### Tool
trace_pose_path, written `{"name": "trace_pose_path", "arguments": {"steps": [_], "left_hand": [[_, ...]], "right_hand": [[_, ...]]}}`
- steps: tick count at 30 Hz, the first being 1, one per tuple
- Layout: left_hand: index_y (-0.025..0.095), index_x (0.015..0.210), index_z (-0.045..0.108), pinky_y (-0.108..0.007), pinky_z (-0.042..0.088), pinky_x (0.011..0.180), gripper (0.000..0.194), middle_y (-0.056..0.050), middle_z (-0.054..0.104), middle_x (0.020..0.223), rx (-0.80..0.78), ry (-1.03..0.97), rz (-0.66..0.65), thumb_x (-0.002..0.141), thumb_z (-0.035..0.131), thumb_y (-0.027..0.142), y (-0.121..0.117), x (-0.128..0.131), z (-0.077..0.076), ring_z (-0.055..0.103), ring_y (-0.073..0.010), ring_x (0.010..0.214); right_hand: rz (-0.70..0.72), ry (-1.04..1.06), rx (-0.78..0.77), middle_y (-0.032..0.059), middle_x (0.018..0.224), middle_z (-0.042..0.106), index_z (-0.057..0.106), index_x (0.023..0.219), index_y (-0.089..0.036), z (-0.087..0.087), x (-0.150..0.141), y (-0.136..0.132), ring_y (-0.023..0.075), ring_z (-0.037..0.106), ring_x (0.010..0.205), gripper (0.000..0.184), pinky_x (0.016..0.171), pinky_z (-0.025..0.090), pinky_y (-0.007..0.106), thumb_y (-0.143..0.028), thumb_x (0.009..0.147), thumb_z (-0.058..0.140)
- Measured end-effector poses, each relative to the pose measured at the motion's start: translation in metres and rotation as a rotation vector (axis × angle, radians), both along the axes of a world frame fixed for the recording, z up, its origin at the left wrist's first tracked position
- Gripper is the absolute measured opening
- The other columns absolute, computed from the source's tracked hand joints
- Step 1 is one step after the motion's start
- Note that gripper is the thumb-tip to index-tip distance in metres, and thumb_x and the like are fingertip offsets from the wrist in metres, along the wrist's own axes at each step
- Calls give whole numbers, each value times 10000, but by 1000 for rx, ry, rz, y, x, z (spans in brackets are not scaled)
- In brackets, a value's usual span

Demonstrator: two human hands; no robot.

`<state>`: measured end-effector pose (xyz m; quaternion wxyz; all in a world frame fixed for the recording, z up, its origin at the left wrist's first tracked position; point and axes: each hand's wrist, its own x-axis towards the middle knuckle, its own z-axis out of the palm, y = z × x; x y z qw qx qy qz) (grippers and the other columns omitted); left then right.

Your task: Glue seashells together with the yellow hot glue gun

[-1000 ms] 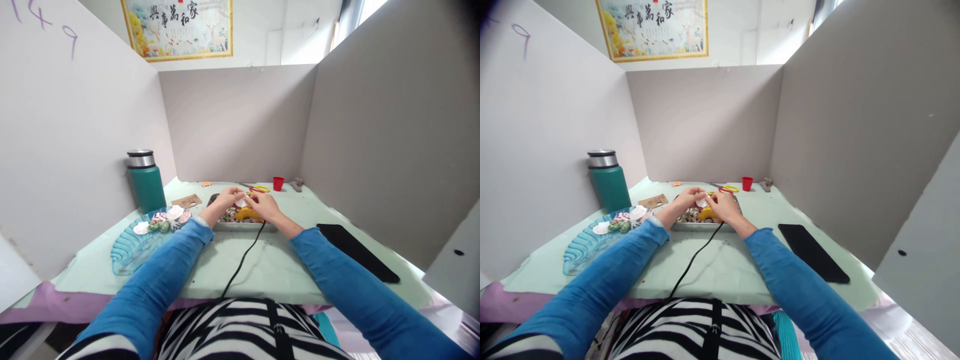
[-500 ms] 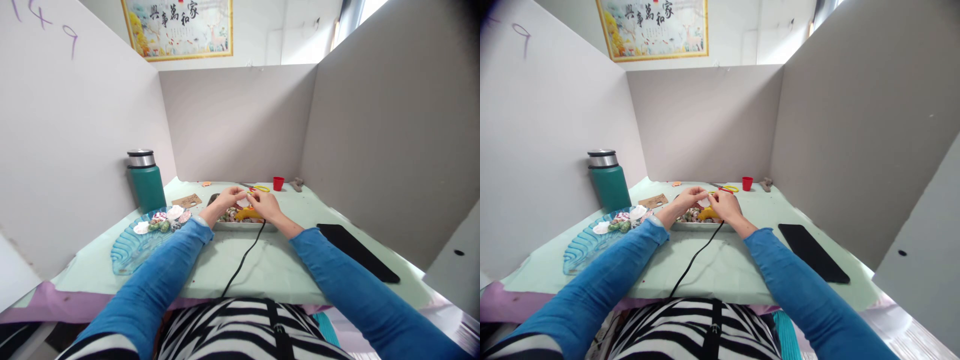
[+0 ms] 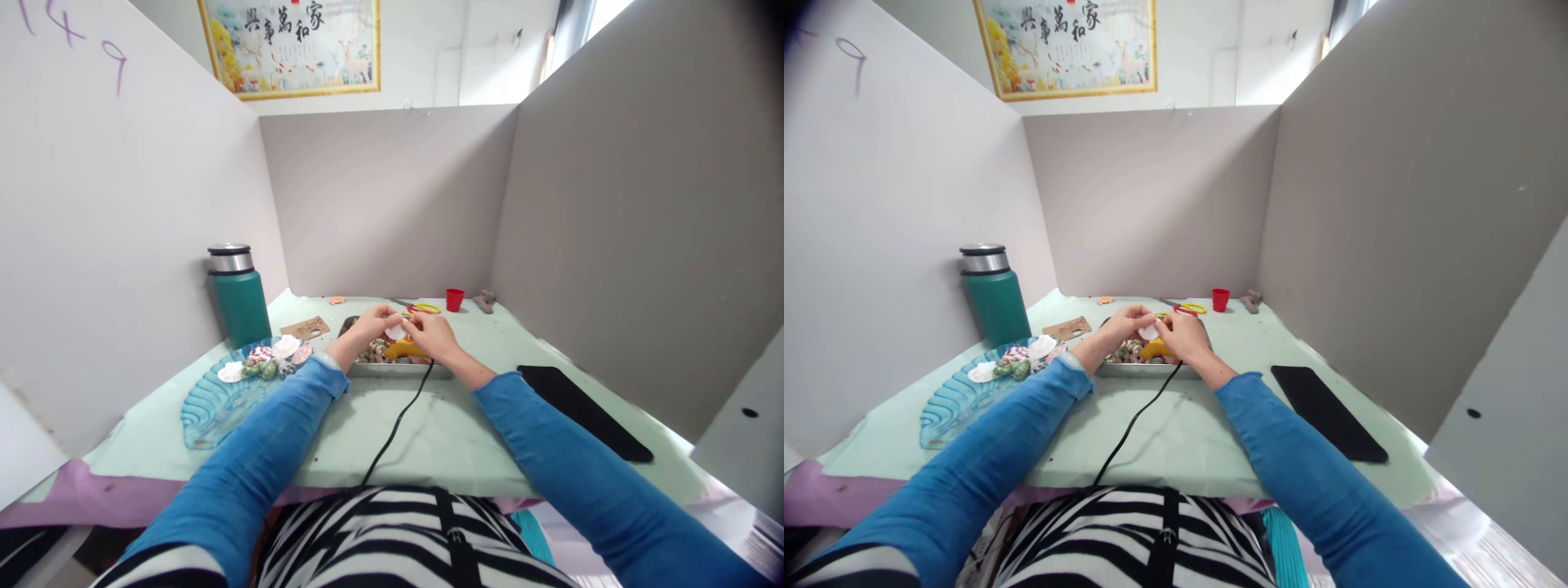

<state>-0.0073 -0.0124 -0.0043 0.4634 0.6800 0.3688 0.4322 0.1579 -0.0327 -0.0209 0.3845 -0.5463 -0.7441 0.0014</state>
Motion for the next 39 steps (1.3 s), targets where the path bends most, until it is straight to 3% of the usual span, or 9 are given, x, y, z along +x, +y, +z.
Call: {"name": "trace_pose_path", "arguments": {"steps": [10, 18, 31, 39], "left_hand": [[133, 842, 601, -233, 493, 562, 325, -21, 606, 727, -23, 0, -45, 750, 719, 422, 1, -1, -1, 580, -123, 669], [126, 782, 591, -233, 495, 574, 370, -6, 579, 702, -39, 5, -57, 733, 719, 470, -4, 0, 2, 558, -107, 652], [124, 761, 569, -218, 480, 534, 233, 1, 553, 658, -31, 19, 1, 814, 662, 331, -2, 2, 1, 540, -95, 591], [125, 751, 569, -222, 487, 539, 261, -1, 558, 645, -33, 4, 12, 806, 676, 356, 2, 2, -1, 544, -98, 589]], "right_hand": [[12, 7, 9, 40, 730, 688, 663, 733, -193, -1, 0, 2, 158, 584, 661, 364, 601, 347, 258, -473, 878, 482], [-6, 7, 11, 34, 734, 691, 666, 745, -193, -1, 0, 1, 160, 589, 678, 336, 610, 348, 258, -447, 878, 491], [-3, -10, 4, 34, 715, 677, 657, 723, -190, -1, 1, 2, 155, 567, 658, 358, 596, 325, 262, -459, 882, 483], [3, -30, -3, 41, 716, 681, 660, 705, -192, 2, 0, -1, 157, 568, 656, 406, 599, 326, 256, -469, 908, 444]]}}
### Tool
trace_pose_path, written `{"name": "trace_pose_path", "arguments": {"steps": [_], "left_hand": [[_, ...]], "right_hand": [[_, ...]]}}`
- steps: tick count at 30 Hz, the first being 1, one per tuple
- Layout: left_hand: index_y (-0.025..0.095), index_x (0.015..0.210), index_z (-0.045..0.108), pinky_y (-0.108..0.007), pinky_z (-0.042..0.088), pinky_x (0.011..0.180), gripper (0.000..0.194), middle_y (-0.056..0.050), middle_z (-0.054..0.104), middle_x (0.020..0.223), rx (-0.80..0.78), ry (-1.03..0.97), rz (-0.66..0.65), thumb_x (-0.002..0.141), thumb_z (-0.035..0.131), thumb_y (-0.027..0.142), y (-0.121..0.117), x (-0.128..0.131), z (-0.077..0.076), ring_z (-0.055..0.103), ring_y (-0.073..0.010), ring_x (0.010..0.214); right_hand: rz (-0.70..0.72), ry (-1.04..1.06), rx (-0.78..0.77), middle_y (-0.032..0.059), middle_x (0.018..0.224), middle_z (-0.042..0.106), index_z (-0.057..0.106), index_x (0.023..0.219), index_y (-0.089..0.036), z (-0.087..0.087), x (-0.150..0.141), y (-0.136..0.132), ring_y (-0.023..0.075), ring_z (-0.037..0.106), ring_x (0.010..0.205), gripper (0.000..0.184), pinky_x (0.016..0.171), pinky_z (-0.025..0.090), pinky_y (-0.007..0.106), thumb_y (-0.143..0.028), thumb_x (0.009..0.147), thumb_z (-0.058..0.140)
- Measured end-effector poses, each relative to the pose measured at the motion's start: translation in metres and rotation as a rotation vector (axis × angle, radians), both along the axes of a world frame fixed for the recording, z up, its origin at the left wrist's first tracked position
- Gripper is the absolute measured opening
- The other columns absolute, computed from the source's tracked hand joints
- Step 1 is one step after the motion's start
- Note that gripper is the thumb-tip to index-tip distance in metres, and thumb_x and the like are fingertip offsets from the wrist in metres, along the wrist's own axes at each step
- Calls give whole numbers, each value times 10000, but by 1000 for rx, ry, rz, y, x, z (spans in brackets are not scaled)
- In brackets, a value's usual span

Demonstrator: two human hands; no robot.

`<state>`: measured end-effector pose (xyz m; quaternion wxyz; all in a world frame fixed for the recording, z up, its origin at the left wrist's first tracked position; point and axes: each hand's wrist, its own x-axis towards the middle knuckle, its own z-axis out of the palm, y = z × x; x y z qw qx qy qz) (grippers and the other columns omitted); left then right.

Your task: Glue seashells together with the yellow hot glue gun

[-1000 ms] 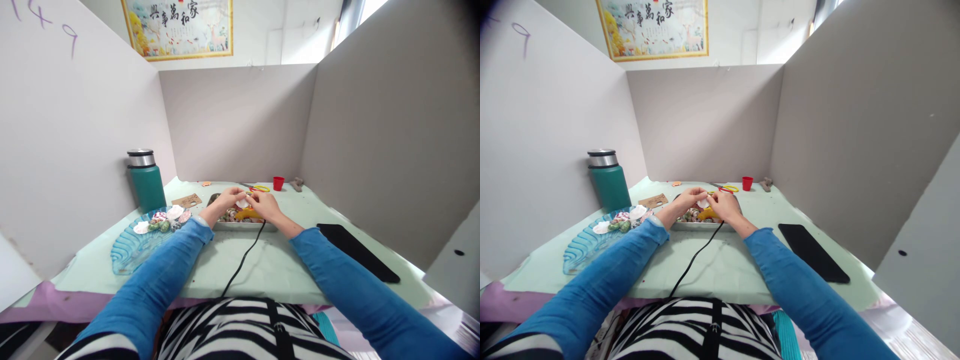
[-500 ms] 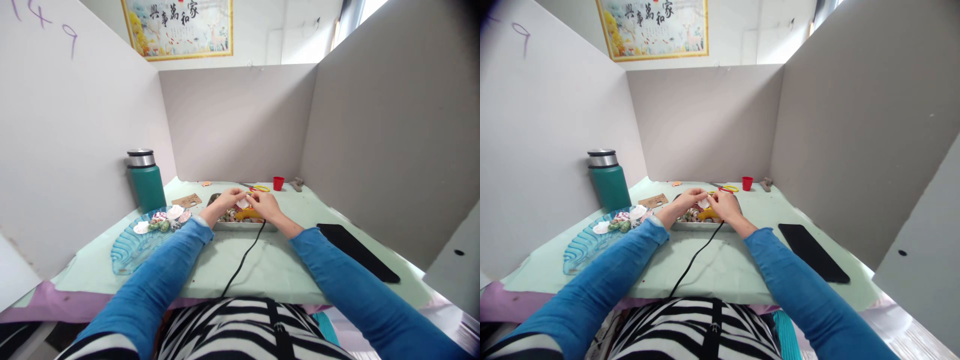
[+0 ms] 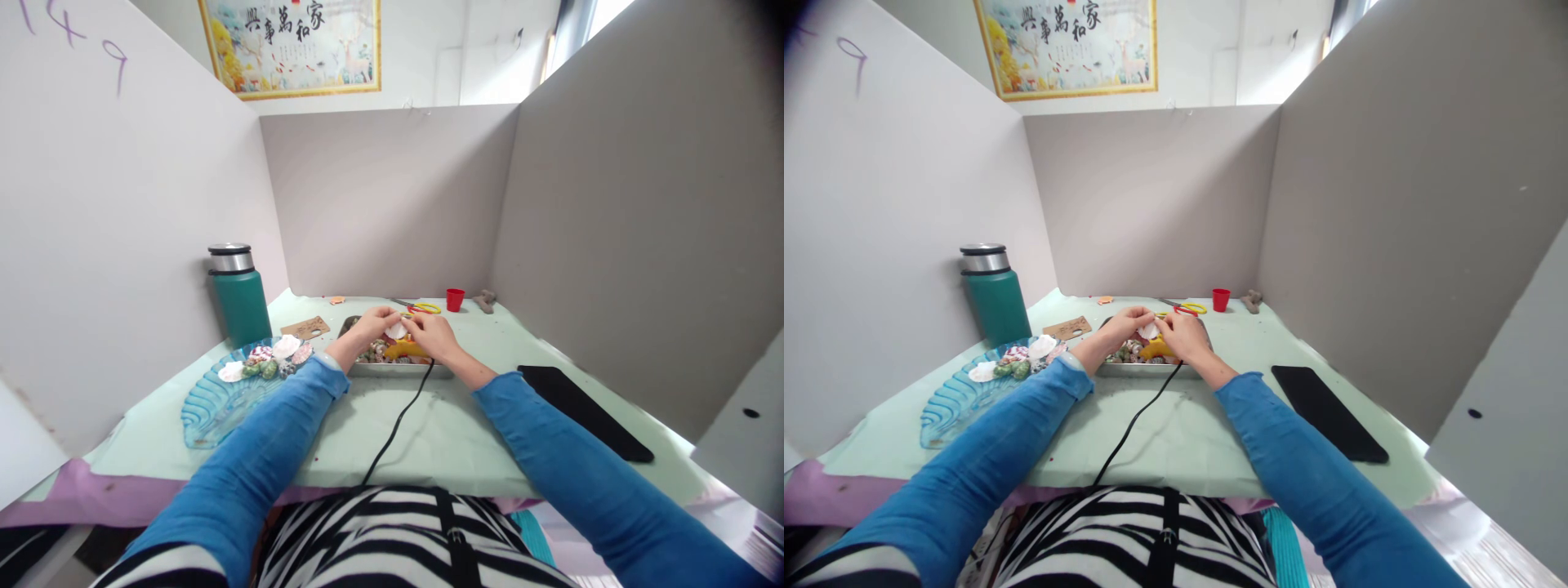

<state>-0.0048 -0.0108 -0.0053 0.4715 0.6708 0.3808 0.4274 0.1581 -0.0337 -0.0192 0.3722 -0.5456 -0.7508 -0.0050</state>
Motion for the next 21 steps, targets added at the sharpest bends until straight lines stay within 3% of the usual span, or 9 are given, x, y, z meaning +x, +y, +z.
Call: {"name": "trace_pose_path", "arguments": {"steps": [21], "left_hand": [[123, 780, 593, -224, 495, 556, 260, -12, 589, 692, 10, 18, -9, 787, 695, 362, -2, -2, 1, 569, -111, 632]], "right_hand": [[-27, -26, -14, 44, 722, 685, 667, 724, -192, 0, 0, 0, 157, 569, 651, 396, 592, 321, 255, -456, 912, 440]]}}
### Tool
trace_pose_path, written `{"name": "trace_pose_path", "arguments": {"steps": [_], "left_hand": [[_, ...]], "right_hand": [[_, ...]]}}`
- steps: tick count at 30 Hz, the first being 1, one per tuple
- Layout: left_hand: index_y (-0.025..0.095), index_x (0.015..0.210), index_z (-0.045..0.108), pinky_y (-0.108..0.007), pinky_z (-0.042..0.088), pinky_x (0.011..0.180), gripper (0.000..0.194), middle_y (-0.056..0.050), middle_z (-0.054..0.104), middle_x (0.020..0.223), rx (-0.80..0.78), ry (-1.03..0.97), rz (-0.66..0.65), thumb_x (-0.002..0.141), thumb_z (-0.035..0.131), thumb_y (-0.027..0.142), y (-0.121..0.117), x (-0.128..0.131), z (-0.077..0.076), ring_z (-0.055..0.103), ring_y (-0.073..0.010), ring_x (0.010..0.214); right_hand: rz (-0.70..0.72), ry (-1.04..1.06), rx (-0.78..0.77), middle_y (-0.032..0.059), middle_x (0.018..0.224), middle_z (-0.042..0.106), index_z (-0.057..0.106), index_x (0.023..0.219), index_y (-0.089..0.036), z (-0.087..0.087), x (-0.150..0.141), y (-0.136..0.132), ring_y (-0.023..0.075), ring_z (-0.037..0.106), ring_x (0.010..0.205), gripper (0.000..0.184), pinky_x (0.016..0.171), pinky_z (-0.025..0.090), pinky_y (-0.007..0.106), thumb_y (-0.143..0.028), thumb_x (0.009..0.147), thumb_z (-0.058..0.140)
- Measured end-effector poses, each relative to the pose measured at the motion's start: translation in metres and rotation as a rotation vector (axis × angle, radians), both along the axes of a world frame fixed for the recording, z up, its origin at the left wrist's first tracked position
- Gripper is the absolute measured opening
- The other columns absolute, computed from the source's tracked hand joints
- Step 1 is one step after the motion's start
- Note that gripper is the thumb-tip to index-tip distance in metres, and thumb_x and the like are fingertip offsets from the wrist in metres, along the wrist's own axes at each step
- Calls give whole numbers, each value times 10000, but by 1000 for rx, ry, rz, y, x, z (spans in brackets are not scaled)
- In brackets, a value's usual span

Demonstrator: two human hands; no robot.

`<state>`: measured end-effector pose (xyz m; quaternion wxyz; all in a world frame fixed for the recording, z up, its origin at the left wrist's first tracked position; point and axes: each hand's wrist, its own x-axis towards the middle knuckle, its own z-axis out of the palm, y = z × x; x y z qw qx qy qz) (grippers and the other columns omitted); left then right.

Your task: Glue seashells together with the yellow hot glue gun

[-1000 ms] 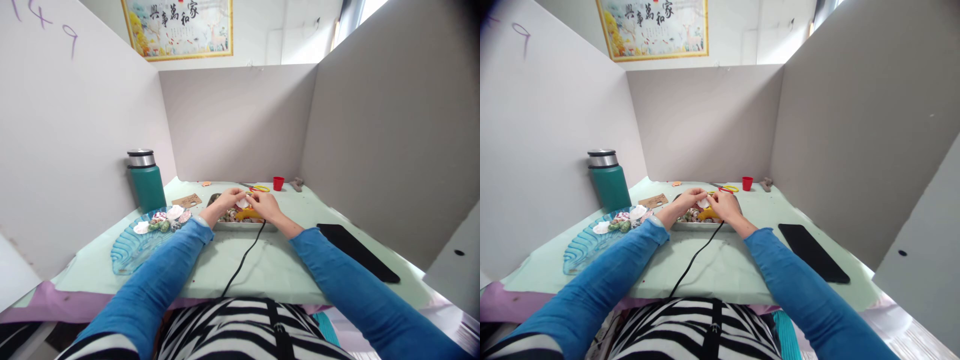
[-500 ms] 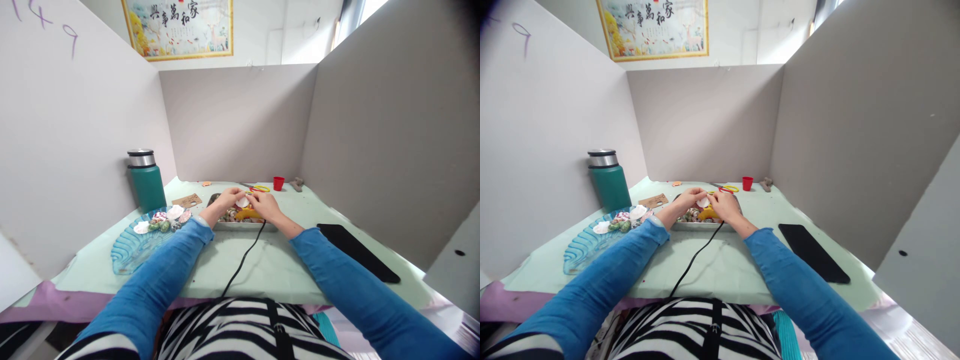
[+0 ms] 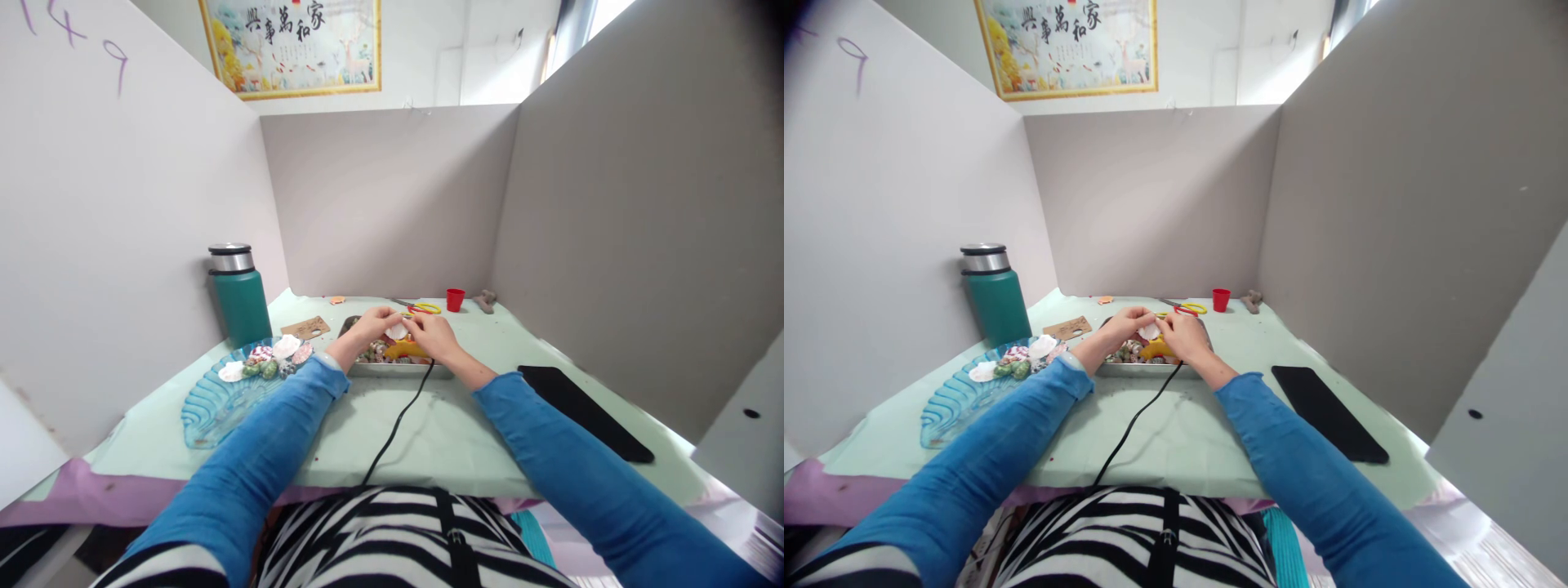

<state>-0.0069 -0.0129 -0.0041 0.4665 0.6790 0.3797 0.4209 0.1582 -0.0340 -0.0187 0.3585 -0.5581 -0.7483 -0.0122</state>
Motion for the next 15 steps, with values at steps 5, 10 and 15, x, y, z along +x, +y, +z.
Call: {"name": "trace_pose_path", "arguments": {"steps": [5, 10, 15], "left_hand": [[127, 755, 573, -215, 478, 529, 241, 2, 561, 635, 1, 16, 38, 809, 673, 340, 4, 1, -2, 539, -94, 569], [127, 753, 569, -198, 465, 513, 264, 6, 549, 612, -7, 13, 59, 790, 696, 355, 4, 2, -3, 523, -83, 546], [129, 757, 564, -216, 478, 525, 212, 6, 552, 623, -9, 38, 58, 819, 657, 310, 2, 2, -2, 531, -92, 551]], "right_hand": [[13, 11, -7, 46, 736, 689, 668, 722, -192, 2, -1, -3, 159, 576, 665, 386, 602, 334, 254, -444, 911, 444], [21, 9, -16, 46, 744, 689, 672, 726, -194, 2, -1, -3, 161, 574, 671, 389, 606, 338, 255, -445, 914, 441], [21, 3, -11, 45, 737, 685, 674, 722, -193, 1, -1, -3, 157, 563, 660, 400, 597, 327, 255, -461, 909, 443]]}}
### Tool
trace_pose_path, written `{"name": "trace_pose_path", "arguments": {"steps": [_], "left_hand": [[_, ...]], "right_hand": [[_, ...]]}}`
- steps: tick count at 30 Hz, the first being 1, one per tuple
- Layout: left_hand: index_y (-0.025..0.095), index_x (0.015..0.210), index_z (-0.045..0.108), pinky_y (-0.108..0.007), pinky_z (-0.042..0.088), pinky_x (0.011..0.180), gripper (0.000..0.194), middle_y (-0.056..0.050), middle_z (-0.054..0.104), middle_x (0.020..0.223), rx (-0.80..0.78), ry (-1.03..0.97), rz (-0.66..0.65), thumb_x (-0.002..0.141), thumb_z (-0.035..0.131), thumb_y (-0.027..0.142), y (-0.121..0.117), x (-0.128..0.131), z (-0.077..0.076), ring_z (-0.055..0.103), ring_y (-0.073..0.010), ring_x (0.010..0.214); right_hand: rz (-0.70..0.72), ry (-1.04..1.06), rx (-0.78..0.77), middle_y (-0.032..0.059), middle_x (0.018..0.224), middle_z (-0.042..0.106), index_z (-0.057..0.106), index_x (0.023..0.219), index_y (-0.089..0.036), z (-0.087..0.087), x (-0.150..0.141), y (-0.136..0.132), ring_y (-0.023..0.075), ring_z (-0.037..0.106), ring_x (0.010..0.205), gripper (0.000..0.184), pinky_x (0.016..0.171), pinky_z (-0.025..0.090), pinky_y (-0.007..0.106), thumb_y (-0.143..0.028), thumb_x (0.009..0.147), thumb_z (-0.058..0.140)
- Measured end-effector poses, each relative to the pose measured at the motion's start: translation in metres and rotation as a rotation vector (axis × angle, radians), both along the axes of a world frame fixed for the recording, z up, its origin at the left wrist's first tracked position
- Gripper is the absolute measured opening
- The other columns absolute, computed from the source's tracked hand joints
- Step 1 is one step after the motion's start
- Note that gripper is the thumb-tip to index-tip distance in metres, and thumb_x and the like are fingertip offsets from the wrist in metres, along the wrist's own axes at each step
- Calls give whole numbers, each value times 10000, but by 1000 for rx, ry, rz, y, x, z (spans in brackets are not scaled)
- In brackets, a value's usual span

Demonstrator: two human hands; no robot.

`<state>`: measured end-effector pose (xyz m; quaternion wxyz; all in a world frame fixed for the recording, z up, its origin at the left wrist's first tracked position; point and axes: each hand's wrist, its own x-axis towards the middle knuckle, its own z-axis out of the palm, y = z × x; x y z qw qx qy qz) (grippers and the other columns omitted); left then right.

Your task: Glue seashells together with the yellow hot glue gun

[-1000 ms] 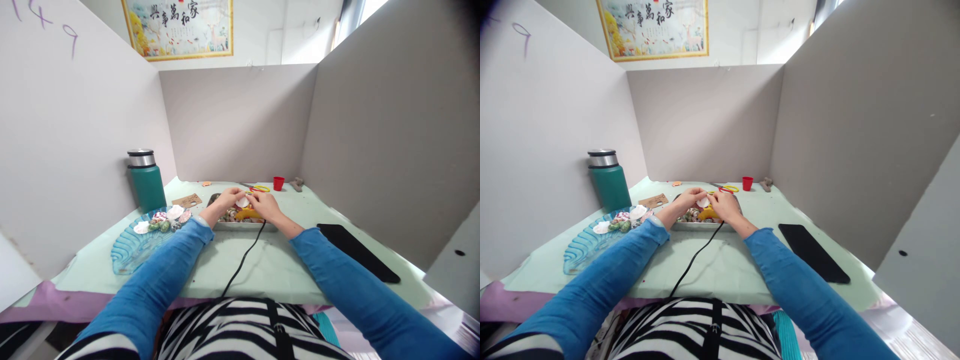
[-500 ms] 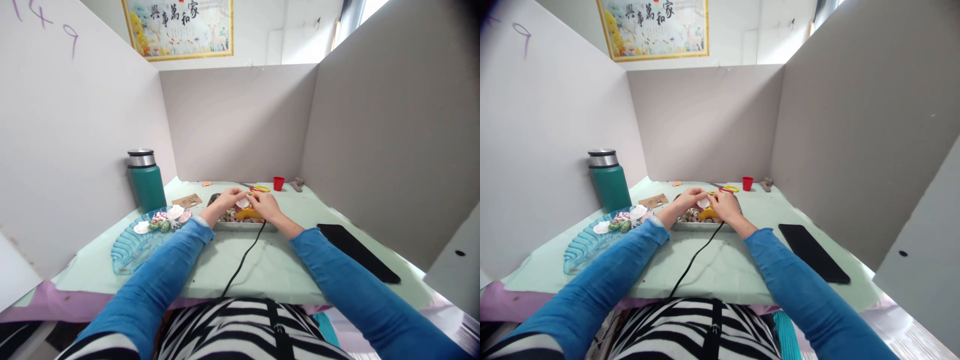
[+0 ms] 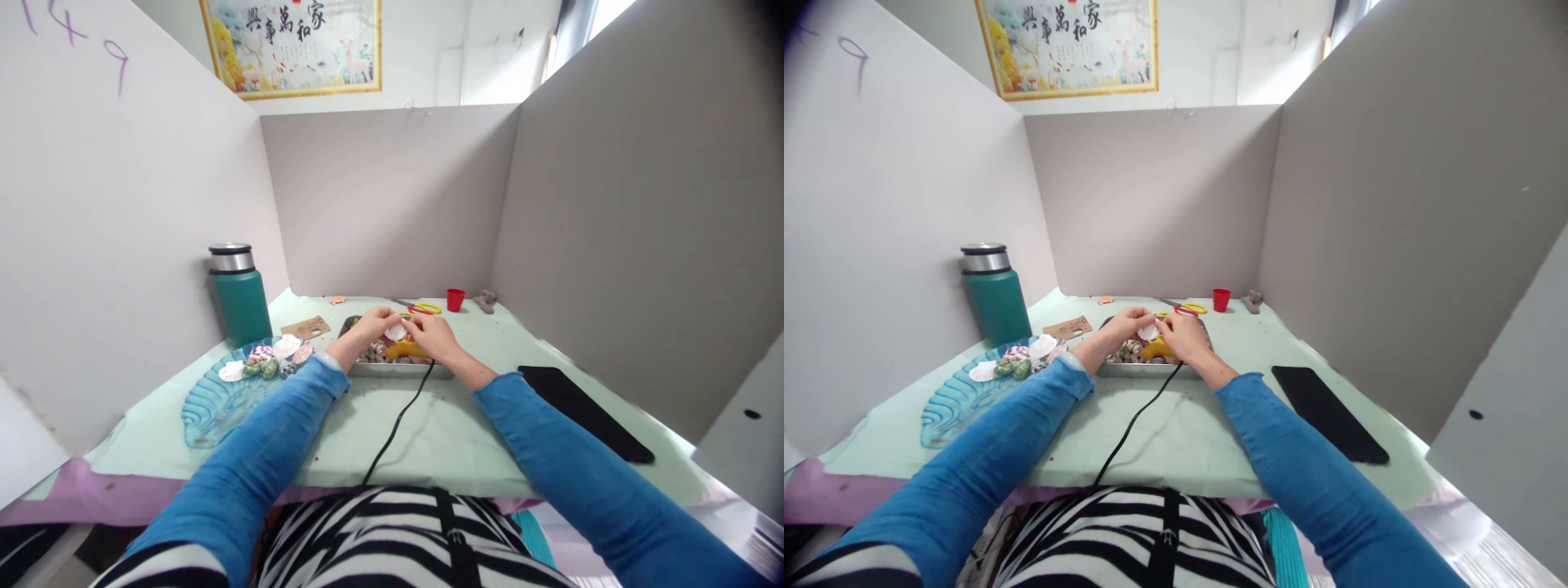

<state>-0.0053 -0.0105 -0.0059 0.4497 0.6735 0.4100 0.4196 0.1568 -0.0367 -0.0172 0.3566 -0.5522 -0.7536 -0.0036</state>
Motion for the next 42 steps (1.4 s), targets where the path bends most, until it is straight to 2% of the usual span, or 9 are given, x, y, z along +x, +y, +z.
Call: {"name": "trace_pose_path", "arguments": {"steps": [11, 34, 42], "left_hand": [[134, 765, 585, -223, 482, 547, 192, -2, 566, 667, -5, 7, -23, 811, 653, 307, -6, 0, 3, 550, -109, 610], [143, 759, 567, -195, 433, 522, 231, 20, 537, 615, 37, 41, -9, 782, 671, 348, 2, -1, -3, 510, -84, 550], [145, 759, 579, -210, 434, 526, 192, 15, 544, 624, 53, 58, 3, 794, 653, 319, 3, -1, -3, 512, -91, 548]], "right_hand": [[-7, -7, -3, 41, 729, 684, 678, 720, -198, -1, 0, 1, 162, 575, 674, 383, 606, 331, 258, -444, 902, 449], [23, -8, -47, 40, 714, 674, 654, 694, -198, 3, -2, -5, 162, 575, 671, 370, 614, 335, 260, -422, 905, 448], [27, -15, -42, 41, 723, 674, 644, 687, -197, 1, -1, -3, 158, 566, 666, 368, 609, 325, 258, -422, 903, 449]]}}
